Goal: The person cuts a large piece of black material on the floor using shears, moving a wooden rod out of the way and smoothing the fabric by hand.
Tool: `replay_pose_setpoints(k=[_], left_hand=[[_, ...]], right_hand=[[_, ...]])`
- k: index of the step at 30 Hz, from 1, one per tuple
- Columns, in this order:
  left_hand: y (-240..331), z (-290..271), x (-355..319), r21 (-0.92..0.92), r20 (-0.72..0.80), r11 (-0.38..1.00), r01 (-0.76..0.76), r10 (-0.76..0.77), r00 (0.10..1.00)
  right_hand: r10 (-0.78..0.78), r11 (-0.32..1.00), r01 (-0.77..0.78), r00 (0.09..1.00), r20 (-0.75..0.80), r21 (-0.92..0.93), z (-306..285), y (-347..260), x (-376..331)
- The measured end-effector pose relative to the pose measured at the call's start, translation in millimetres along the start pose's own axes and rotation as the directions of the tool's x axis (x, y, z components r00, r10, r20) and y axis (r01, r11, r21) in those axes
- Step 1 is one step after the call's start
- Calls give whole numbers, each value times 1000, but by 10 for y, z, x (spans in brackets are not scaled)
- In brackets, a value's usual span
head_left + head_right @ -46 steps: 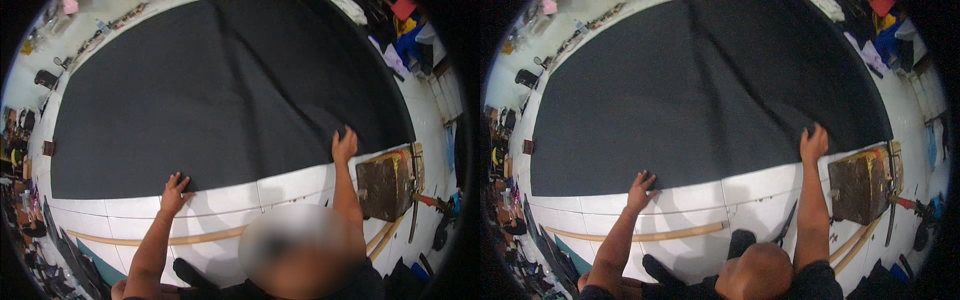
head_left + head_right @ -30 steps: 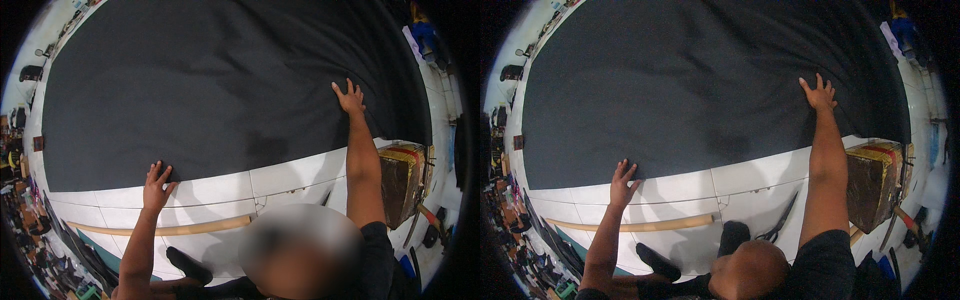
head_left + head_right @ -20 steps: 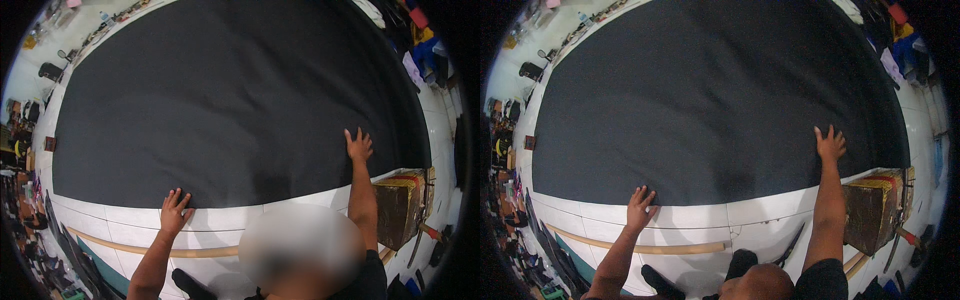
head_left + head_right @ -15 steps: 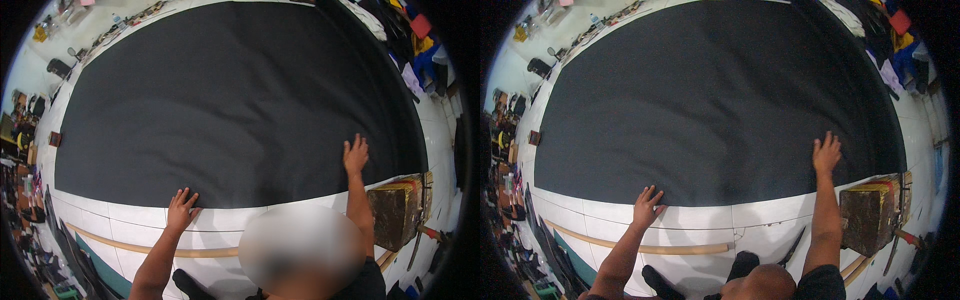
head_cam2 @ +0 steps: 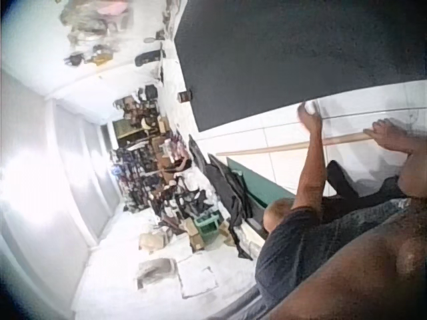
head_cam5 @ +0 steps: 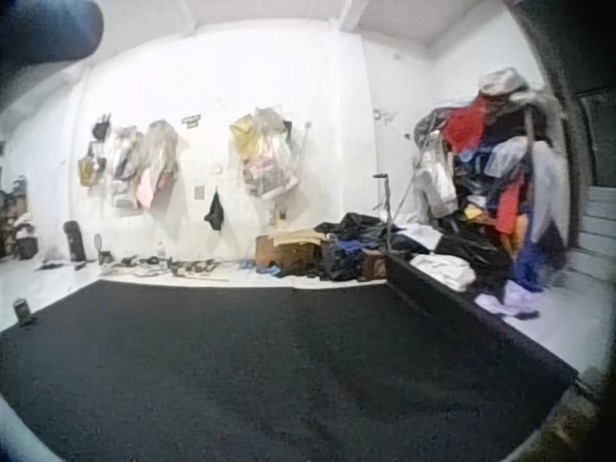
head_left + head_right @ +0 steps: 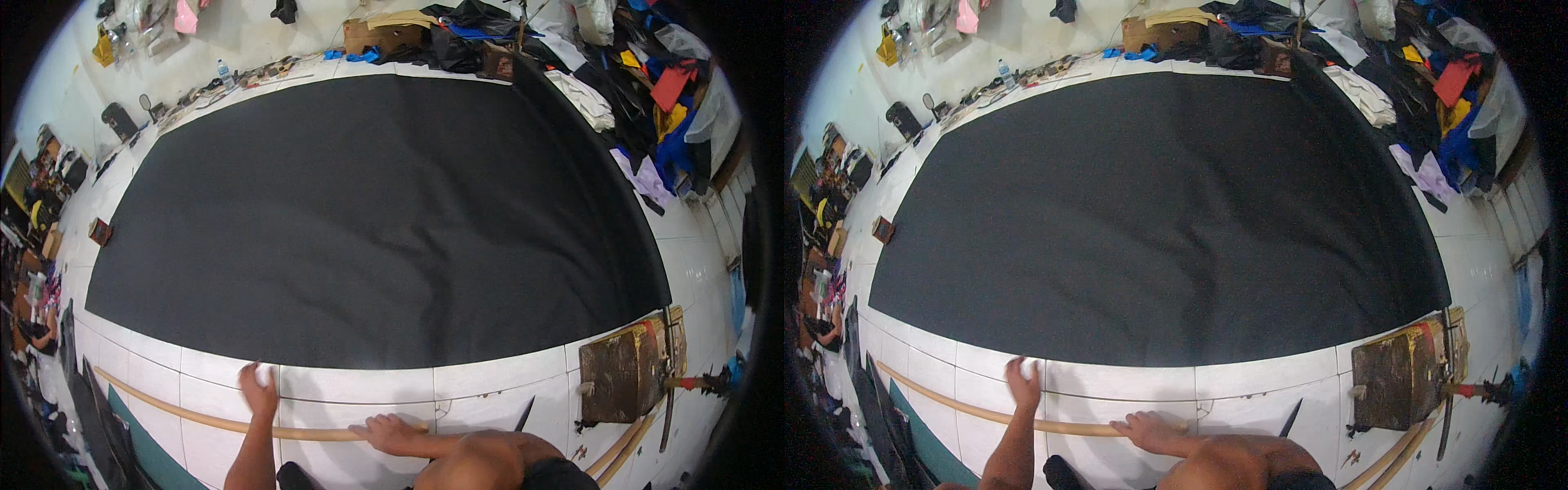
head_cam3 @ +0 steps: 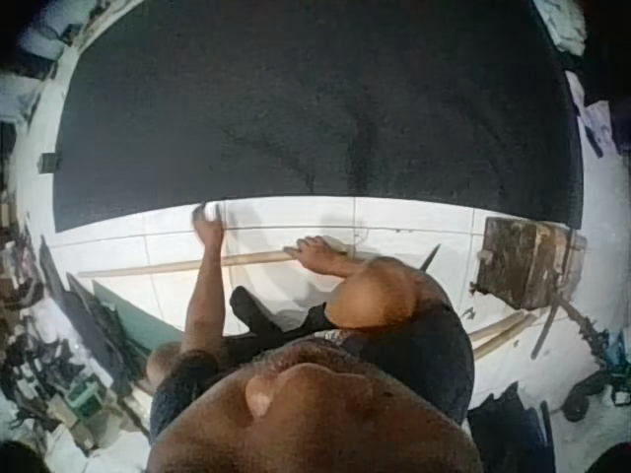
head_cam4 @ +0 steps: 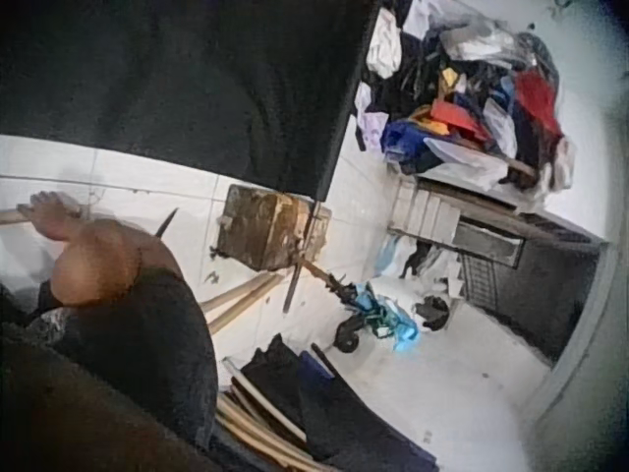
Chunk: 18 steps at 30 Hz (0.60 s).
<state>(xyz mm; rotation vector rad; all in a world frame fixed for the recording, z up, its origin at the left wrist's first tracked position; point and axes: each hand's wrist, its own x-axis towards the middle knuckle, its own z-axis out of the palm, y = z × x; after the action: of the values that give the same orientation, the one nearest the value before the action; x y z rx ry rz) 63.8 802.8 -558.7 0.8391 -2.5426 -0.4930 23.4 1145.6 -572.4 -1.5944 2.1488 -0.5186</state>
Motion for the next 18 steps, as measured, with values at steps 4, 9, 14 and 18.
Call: replay_pose_setpoints(k=[4, 9, 14, 18], left_hand=[[-287, -413, -449, 272, -224, 323, 907, -895, 386], [-1371, -151, -740, -620, 47, 261, 740, -929, 367], [-416, 7, 102, -746, 239, 200, 636, -810, 535], [-324, 148, 514, -260, 41, 917, 301, -301, 953]], right_hand=[[182, 983, -181, 970, 162, -20, 1, 152, -105], [110, 950, -206, 923, 368, 233, -576, 21, -22], [346, 898, -423, 849, 400, 121, -957, 327, 19], [500, 865, -500, 848, 177, -44, -1144, 522, 215]])
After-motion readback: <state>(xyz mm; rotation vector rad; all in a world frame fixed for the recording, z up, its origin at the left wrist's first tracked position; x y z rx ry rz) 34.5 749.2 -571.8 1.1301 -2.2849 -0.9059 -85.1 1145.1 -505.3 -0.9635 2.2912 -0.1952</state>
